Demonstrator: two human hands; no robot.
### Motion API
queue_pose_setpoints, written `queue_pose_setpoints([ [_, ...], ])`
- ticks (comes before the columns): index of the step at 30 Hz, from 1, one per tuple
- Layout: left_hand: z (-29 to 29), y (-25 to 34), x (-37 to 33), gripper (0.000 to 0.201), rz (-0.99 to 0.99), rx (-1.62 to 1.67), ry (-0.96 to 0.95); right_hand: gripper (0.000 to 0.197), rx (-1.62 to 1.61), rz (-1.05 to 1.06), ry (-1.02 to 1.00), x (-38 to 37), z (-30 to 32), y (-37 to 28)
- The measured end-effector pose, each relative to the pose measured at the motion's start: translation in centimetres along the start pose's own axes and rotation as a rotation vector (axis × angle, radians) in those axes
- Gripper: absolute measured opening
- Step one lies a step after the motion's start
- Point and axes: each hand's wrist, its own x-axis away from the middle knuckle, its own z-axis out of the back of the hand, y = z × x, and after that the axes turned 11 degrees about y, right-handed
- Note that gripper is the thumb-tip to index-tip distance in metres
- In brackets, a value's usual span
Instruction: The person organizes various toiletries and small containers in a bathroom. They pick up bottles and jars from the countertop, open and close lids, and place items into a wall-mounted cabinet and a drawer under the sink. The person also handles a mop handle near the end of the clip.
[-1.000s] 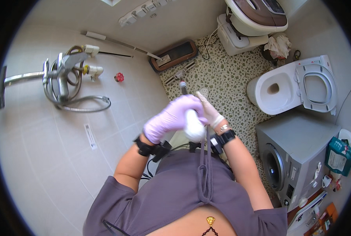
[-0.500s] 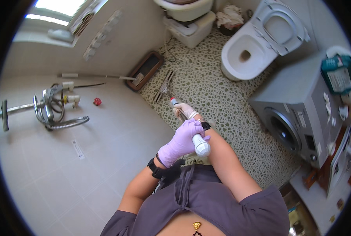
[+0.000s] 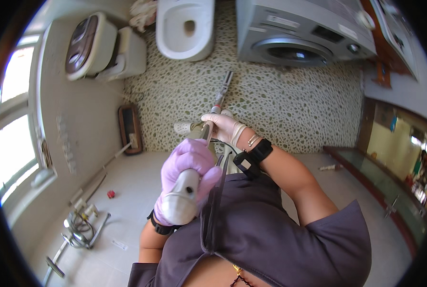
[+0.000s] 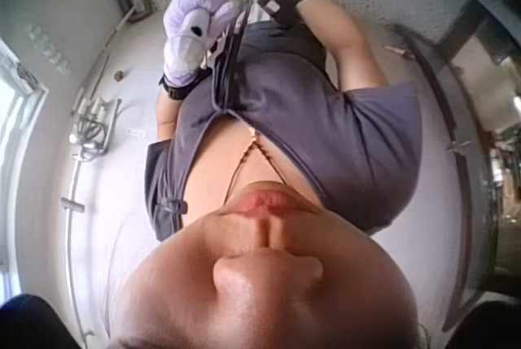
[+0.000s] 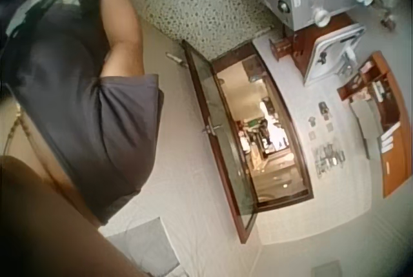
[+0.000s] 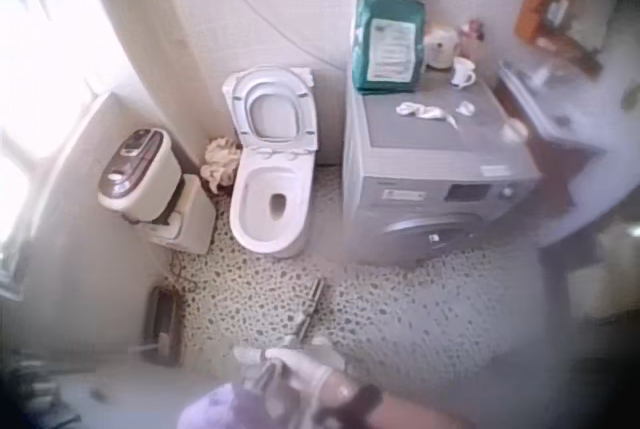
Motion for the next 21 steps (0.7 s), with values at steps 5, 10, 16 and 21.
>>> queue_pose_setpoints([
  [5,-4.9,0.5,-2.7,0.027,-0.083,0.209,-0.251,0.01,-0.391,0.13,0.034,4.6,6.5,-2.1],
  [10,-10.7,0.1,-4.5,0.026,-0.229,0.228,-0.291,0.018,-0.558,0.431,0.253,8.5,12.9,-3.4],
  [16,-17.2,-4.1,-2.8,0.009,0.373,0.442,-0.194,0.027,-0.505,0.609,0.608,7.0,21.3,-4.7],
  [21,-20.1,-10.8,-3.8,0.007,0.578,0.479,-0.146,0.026,-0.306,0.551,0.861,2.5,26.2,-6.6],
])
